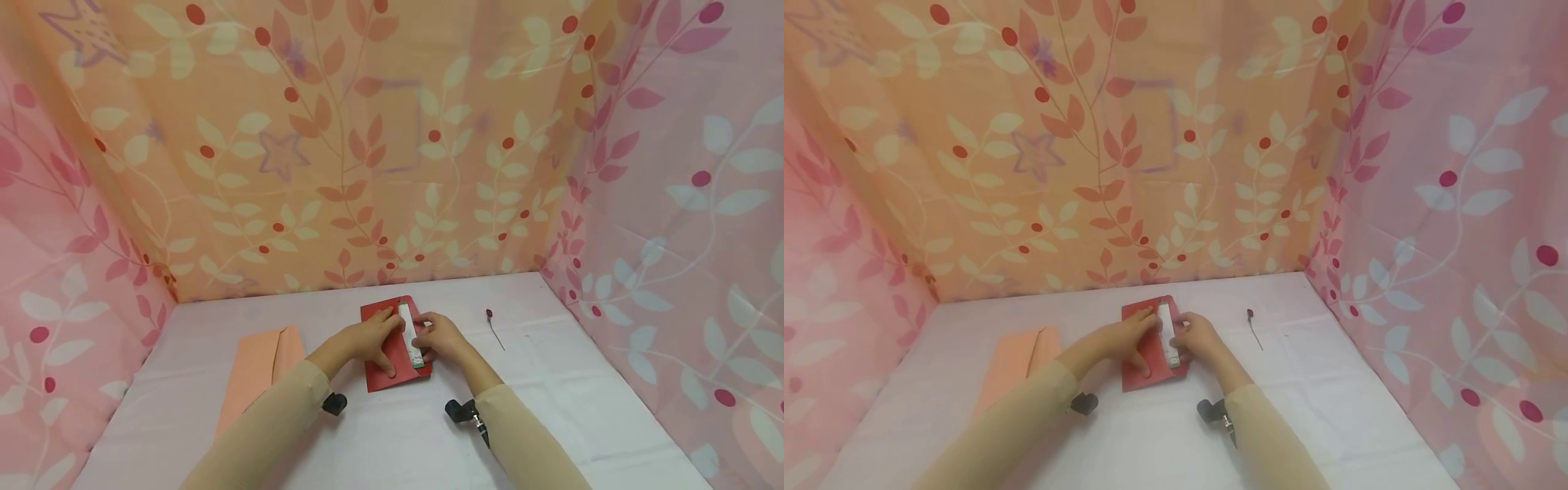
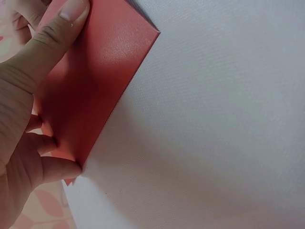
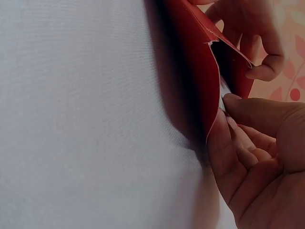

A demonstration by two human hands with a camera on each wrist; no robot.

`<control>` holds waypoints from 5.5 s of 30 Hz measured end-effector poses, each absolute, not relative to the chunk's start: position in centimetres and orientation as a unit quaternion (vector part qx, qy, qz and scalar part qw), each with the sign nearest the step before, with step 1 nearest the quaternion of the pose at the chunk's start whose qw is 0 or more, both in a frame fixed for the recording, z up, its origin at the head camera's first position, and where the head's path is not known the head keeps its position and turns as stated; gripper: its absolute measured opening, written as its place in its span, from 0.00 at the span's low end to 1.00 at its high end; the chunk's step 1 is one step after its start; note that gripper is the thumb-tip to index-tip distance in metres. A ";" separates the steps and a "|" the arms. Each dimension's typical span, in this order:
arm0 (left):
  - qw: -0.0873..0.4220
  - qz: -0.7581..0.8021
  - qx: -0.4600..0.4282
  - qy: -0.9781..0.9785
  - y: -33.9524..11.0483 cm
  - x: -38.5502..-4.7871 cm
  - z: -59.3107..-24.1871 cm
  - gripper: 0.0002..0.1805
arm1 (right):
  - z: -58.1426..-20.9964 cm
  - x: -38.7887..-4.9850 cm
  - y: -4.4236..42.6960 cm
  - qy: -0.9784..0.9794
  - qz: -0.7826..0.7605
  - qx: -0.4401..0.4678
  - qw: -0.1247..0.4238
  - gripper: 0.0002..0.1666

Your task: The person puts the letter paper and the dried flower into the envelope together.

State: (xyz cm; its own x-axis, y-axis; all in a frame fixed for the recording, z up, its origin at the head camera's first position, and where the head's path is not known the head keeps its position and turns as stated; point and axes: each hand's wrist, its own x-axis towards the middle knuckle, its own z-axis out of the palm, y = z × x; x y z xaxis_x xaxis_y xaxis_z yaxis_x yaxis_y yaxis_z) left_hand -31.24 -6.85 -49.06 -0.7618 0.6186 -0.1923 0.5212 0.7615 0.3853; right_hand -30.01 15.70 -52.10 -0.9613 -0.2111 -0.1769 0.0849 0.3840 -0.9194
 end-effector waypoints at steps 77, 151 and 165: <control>0.141 0.212 0.323 0.911 -7.6 -31.3 -49.8 0.56 | -52.2 -30.2 15.2 0.774 -0.596 -0.101 0.187 0.39; 0.138 0.191 0.312 0.920 -7.6 -31.3 -50.3 0.60 | -53.2 -29.5 30.9 0.935 -0.344 0.049 -0.074 0.25; 0.140 0.194 0.311 0.920 -7.6 -31.4 -50.4 0.60 | -53.0 -30.4 30.8 0.946 -0.309 0.080 -0.055 0.12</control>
